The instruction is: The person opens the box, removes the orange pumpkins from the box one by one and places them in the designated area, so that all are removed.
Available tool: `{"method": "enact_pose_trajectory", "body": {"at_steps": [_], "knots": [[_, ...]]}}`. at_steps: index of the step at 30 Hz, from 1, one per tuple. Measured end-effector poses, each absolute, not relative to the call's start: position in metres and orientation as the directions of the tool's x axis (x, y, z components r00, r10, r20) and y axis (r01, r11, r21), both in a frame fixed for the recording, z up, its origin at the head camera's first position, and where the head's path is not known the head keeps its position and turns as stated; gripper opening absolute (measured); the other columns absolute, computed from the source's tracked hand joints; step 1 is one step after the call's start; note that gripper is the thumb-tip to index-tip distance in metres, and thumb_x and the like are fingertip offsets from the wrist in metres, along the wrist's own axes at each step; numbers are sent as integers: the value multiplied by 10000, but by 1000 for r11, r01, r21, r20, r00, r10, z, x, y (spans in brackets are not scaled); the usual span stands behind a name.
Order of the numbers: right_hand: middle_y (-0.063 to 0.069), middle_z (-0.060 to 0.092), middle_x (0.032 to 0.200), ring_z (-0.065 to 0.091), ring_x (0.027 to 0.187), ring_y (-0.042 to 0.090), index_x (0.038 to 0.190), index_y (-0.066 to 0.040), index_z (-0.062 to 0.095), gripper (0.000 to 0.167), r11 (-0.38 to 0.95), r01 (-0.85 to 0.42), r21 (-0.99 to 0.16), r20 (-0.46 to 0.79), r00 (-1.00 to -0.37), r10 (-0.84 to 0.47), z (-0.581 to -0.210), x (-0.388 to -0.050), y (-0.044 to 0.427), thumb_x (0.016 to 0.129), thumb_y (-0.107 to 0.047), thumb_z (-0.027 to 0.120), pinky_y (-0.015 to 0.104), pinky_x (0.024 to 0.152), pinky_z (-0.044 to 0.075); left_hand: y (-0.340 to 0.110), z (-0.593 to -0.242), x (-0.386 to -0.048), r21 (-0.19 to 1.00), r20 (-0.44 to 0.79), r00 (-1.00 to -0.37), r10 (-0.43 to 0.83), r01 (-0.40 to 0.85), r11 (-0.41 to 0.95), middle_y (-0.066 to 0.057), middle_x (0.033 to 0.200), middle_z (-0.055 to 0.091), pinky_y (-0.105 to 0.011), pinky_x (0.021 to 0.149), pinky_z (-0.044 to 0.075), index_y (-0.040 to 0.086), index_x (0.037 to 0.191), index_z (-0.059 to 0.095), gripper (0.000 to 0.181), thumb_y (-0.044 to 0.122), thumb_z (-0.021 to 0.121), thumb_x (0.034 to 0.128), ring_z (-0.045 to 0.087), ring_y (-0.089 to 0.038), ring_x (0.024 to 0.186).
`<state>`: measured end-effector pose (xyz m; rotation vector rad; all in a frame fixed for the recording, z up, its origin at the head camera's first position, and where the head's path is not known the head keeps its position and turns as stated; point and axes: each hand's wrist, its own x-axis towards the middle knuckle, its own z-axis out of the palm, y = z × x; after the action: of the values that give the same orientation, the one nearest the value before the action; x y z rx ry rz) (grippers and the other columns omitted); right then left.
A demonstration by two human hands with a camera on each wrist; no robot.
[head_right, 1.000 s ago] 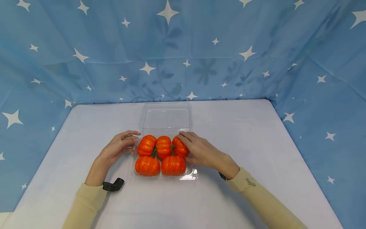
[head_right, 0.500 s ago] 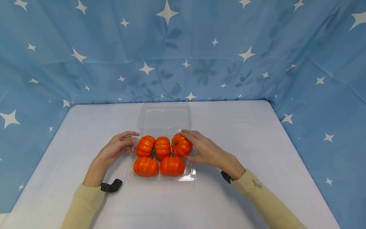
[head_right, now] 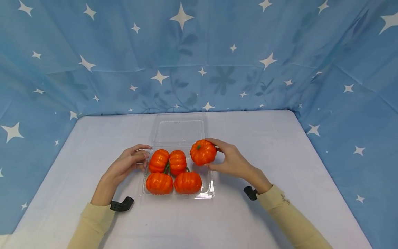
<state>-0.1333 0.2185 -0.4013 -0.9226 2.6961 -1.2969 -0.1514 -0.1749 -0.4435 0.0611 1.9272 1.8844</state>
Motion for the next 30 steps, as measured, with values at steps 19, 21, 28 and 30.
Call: {"method": "enact_pose_trajectory", "body": {"at_steps": [19,21,28,30], "knots": [[181,566,1438,596,1282,364,1445,-10,511,672,512,-265,-817,119,-947,-299,-395,-158,246,863,-123,826,364,1017,530,-177,-441,-150,961,-276,-897,345,-266,77,-63,857,611,-290,642,579,-64,1440,438,437,62,518,1029,583,-158,685],[181,566,1435,598,1278,361,1446,-6,508,668,513,-244,-823,108,-954,-281,-397,-161,250,868,-125,822,386,1019,530,-178,-442,-150,960,-278,-896,346,-267,80,-64,861,612,-292,644,579,-65,1440,437,437,61,517,1030,585,-159,686],[186,567,1428,610,1259,357,1456,3,500,673,541,-199,-817,83,-970,-230,-401,-174,264,889,-181,812,476,1034,519,-179,-442,-151,960,-279,-895,348,-269,78,-57,858,617,-294,646,583,-68,1450,422,446,47,499,1027,586,-162,688],[192,566,1428,606,1262,360,1455,6,498,675,550,-177,-816,68,-975,-213,-402,-178,267,892,-201,807,471,1041,515,-178,-442,-151,960,-280,-895,348,-270,77,-56,852,616,-292,647,584,-71,1452,419,449,45,496,1025,585,-161,685]]}}
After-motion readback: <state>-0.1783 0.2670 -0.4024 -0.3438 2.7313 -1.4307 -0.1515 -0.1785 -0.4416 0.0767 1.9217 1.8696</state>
